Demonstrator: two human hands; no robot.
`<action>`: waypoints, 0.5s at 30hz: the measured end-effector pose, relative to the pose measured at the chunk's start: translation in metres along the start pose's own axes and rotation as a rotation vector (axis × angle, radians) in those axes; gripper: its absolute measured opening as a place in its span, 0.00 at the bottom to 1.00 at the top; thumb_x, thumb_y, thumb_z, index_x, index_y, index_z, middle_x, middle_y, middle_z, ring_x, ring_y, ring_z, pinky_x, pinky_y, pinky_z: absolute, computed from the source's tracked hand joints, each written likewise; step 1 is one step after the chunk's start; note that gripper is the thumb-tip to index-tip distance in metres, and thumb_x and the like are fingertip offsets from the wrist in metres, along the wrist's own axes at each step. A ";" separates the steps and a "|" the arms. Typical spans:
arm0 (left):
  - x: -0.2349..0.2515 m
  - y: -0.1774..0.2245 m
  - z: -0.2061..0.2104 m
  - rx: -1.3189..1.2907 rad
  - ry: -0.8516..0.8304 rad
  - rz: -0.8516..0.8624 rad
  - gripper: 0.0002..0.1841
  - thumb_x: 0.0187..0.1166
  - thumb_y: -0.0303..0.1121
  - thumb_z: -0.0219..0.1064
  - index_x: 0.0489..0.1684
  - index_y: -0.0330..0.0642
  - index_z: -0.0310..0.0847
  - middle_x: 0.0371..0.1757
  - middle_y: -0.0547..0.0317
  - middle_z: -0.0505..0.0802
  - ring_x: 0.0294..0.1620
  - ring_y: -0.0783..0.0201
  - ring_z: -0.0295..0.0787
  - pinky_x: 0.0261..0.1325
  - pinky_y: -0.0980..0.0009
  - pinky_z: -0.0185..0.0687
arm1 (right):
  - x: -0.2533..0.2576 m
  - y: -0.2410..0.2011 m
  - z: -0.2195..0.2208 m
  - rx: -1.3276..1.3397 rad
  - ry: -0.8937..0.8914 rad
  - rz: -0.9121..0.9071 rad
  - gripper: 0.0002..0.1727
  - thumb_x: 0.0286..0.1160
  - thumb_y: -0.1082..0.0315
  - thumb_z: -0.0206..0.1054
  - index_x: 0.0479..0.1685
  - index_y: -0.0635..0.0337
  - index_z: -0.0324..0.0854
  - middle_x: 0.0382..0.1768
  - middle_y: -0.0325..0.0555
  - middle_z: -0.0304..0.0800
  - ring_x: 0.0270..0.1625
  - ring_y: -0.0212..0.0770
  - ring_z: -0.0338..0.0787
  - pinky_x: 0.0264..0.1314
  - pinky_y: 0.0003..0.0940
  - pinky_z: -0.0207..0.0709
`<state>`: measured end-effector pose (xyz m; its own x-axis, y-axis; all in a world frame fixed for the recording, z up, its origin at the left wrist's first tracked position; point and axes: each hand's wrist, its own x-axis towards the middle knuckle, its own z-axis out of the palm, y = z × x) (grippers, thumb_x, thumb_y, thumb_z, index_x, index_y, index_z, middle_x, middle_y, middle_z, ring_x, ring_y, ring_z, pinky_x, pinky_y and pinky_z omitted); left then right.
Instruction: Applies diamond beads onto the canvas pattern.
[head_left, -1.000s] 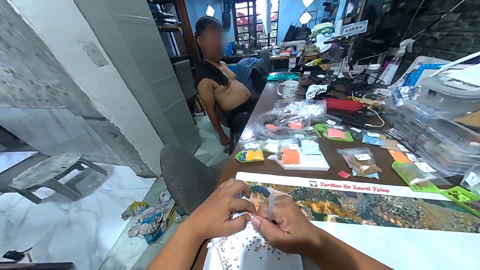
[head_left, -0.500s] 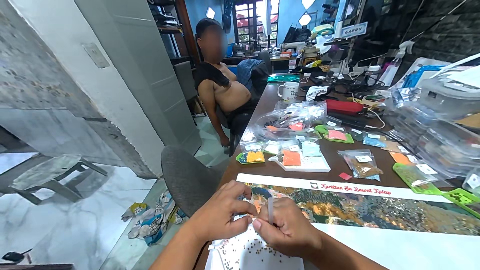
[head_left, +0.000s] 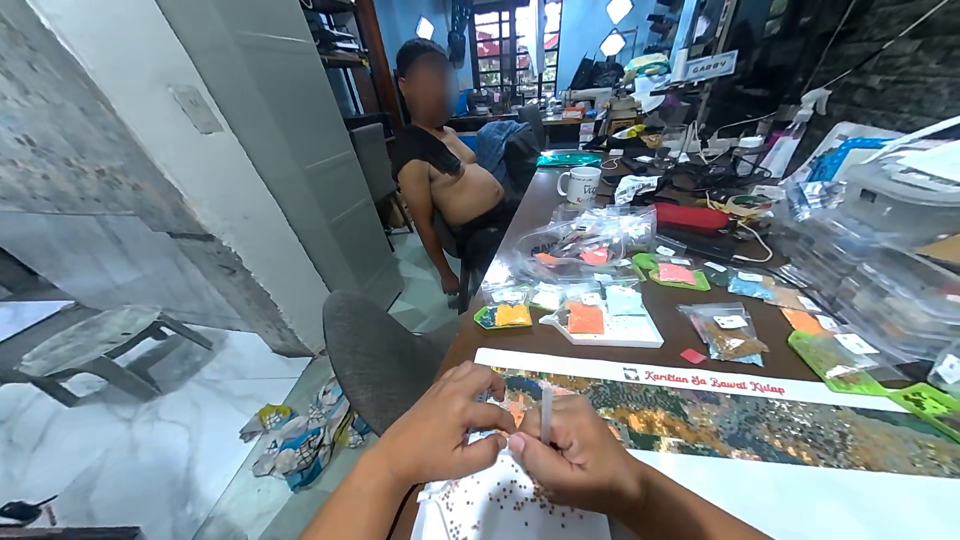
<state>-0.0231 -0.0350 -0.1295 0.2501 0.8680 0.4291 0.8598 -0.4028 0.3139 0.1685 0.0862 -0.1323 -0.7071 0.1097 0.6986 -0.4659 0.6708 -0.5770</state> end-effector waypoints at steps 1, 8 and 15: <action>0.000 0.000 0.001 -0.001 0.002 0.004 0.19 0.83 0.51 0.55 0.40 0.57 0.94 0.51 0.57 0.89 0.60 0.61 0.81 0.64 0.61 0.75 | 0.001 0.000 -0.001 0.031 0.012 0.018 0.23 0.84 0.63 0.56 0.14 0.62 0.72 0.12 0.41 0.70 0.19 0.28 0.70 0.23 0.23 0.61; -0.001 -0.002 0.001 -0.006 -0.002 0.015 0.18 0.83 0.51 0.56 0.44 0.58 0.94 0.53 0.54 0.89 0.62 0.56 0.81 0.66 0.57 0.75 | 0.021 -0.007 -0.010 0.212 0.168 0.313 0.20 0.83 0.65 0.57 0.17 0.53 0.74 0.15 0.24 0.69 0.19 0.13 0.67 0.23 0.11 0.60; -0.001 0.000 0.001 0.006 0.028 0.021 0.20 0.83 0.53 0.56 0.42 0.56 0.94 0.51 0.53 0.89 0.60 0.57 0.81 0.65 0.60 0.75 | 0.038 0.001 -0.006 0.086 0.105 0.479 0.20 0.84 0.60 0.58 0.18 0.51 0.76 0.16 0.25 0.70 0.20 0.16 0.69 0.24 0.15 0.62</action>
<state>-0.0233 -0.0359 -0.1310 0.2555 0.8510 0.4589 0.8571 -0.4190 0.2998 0.1441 0.0961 -0.1034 -0.7969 0.4674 0.3827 -0.1472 0.4643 -0.8734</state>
